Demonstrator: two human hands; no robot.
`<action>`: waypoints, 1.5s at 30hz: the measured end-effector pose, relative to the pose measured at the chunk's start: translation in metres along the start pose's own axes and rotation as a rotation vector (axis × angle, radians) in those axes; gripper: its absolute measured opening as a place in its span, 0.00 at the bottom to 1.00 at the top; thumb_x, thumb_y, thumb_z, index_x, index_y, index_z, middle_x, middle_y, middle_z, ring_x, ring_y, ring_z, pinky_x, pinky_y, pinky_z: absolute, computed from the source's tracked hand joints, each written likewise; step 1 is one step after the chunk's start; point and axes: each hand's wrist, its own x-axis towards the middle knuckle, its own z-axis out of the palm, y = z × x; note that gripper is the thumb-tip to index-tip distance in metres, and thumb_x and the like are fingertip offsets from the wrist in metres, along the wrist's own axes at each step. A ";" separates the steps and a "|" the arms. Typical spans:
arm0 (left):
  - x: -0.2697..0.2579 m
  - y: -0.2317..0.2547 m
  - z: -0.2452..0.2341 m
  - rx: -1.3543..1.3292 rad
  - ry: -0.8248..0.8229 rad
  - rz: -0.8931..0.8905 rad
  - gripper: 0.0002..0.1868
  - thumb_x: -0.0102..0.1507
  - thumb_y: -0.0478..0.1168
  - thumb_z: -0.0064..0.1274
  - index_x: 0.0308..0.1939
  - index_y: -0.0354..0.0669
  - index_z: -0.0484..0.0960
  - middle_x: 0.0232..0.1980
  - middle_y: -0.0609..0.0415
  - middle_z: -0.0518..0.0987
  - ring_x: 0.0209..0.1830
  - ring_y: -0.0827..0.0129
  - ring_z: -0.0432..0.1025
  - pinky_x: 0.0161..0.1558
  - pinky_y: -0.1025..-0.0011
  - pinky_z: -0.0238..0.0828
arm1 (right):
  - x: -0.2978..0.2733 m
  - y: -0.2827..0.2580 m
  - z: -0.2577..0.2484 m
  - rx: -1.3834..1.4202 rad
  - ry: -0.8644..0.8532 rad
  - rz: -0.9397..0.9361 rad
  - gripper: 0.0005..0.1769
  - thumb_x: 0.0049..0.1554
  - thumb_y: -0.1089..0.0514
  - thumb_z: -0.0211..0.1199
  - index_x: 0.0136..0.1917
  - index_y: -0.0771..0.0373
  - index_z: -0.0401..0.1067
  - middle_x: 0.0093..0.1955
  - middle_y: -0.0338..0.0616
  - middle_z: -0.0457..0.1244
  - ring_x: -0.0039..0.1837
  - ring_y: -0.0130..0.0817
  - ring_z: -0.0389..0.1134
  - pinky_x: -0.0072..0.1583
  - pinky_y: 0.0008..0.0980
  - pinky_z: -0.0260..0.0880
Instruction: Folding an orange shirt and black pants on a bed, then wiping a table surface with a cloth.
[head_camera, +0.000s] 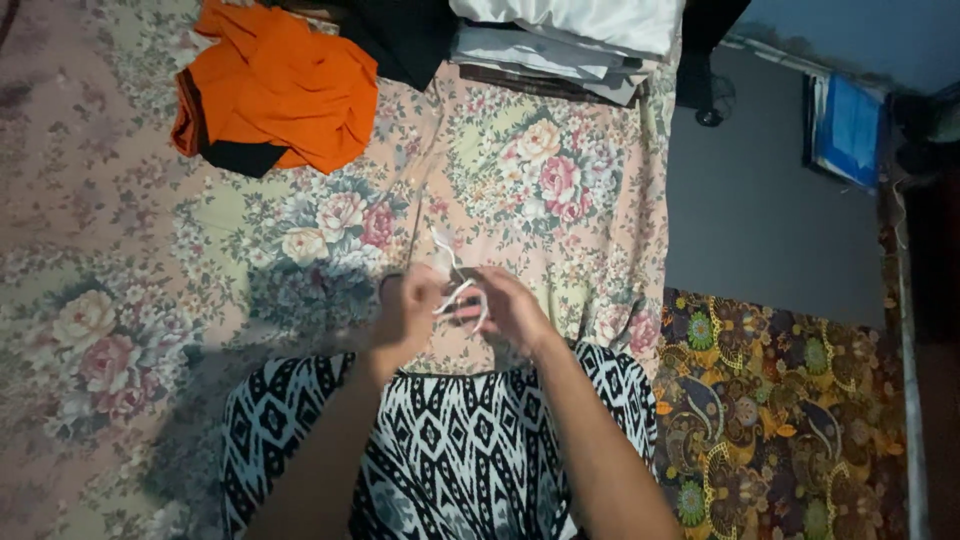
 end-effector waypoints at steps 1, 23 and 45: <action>-0.005 0.003 0.007 -0.002 0.003 0.002 0.11 0.67 0.42 0.46 0.41 0.39 0.80 0.33 0.52 0.79 0.30 0.62 0.72 0.34 0.60 0.72 | -0.001 0.003 0.001 -0.003 -0.002 -0.002 0.14 0.58 0.48 0.53 0.49 0.56 0.72 0.42 0.43 0.72 0.39 0.35 0.74 0.42 0.33 0.75; 0.122 -0.055 -0.142 0.471 0.519 0.406 0.13 0.64 0.39 0.56 0.50 0.36 0.82 0.46 0.40 0.81 0.47 0.48 0.77 0.51 0.55 0.72 | 0.109 -0.171 -0.192 -0.355 0.544 -1.193 0.06 0.67 0.70 0.60 0.49 0.61 0.70 0.44 0.40 0.66 0.44 0.26 0.67 0.46 0.27 0.69; 0.048 -0.014 -0.046 0.471 0.039 0.429 0.44 0.46 0.49 0.75 0.62 0.40 0.73 0.55 0.41 0.74 0.54 0.44 0.72 0.52 0.54 0.71 | 0.135 0.055 -0.034 -0.502 -0.202 -0.059 0.18 0.60 0.51 0.69 0.54 0.68 0.77 0.39 0.44 0.68 0.36 0.28 0.65 0.39 0.29 0.65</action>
